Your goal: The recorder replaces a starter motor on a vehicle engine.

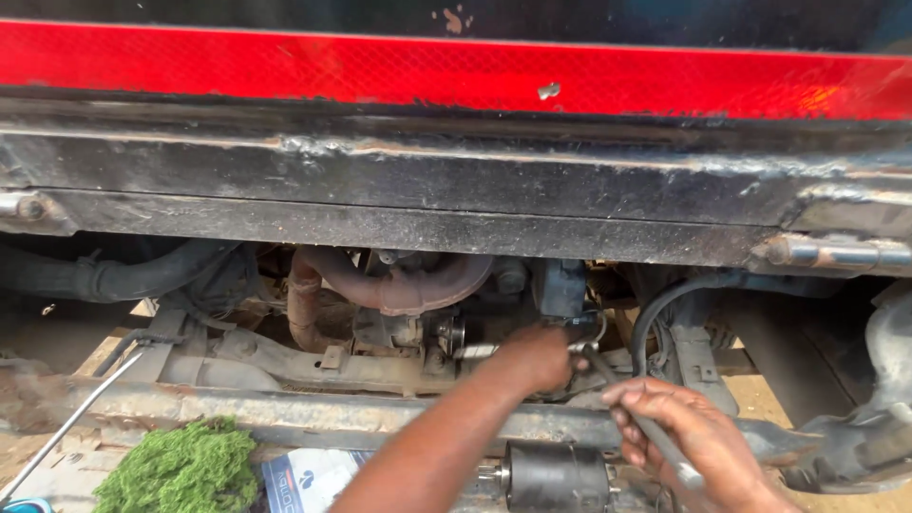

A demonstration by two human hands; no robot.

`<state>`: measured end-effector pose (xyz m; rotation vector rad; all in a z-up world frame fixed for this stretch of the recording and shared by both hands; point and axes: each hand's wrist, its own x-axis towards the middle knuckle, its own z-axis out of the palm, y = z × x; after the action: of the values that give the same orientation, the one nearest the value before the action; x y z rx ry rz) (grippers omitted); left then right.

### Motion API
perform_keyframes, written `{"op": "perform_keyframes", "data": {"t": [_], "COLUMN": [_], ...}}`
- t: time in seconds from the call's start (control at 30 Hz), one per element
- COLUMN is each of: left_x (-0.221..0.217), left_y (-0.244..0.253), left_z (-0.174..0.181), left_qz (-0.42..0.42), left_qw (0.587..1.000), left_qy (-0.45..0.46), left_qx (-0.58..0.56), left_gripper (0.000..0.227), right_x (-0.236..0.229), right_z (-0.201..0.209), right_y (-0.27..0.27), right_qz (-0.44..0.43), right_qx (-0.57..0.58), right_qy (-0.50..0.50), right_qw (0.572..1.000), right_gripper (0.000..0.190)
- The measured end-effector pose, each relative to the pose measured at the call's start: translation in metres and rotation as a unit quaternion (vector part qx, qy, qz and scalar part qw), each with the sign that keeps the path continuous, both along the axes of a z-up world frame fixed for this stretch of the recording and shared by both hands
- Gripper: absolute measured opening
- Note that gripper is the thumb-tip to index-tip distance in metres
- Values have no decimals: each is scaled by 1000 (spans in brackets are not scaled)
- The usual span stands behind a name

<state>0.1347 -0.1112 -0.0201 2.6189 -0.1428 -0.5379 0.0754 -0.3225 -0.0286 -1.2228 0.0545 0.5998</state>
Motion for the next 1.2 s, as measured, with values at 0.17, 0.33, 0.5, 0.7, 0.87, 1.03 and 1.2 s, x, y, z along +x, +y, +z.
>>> {"op": "perform_keyframes", "data": {"t": [0.17,0.33,0.5,0.7,0.87,1.03,1.2], "left_x": [36,62,62,63,78,94,124], "left_y": [-16,-31,-48,-42,-27,7,35], "left_z": [-41,-56,-54,-51,-76,-67,-85], "left_qz": [-17,-9,-34,-12,31,-56,-205], "left_qw": [992,991,974,968,972,977,955], "left_qy": [-124,-119,-124,-124,-95,-86,-133], "left_qx": [17,65,188,217,212,187,166], "left_gripper": [37,37,34,31,33,40,75], "right_x": [13,3,2,9,7,20,25], "right_z": [-24,1,27,18,8,-1,-17], "right_y": [-10,9,16,9,0,-13,-18], "right_qz": [123,108,111,111,67,76,118], "right_qx": [81,-227,-494,-515,-419,-421,-451], "right_qy": [-190,-368,-505,-561,-693,-693,-654], "right_qw": [971,895,699,638,583,580,596], "right_gripper": [33,24,32,28,21,20,14]}}
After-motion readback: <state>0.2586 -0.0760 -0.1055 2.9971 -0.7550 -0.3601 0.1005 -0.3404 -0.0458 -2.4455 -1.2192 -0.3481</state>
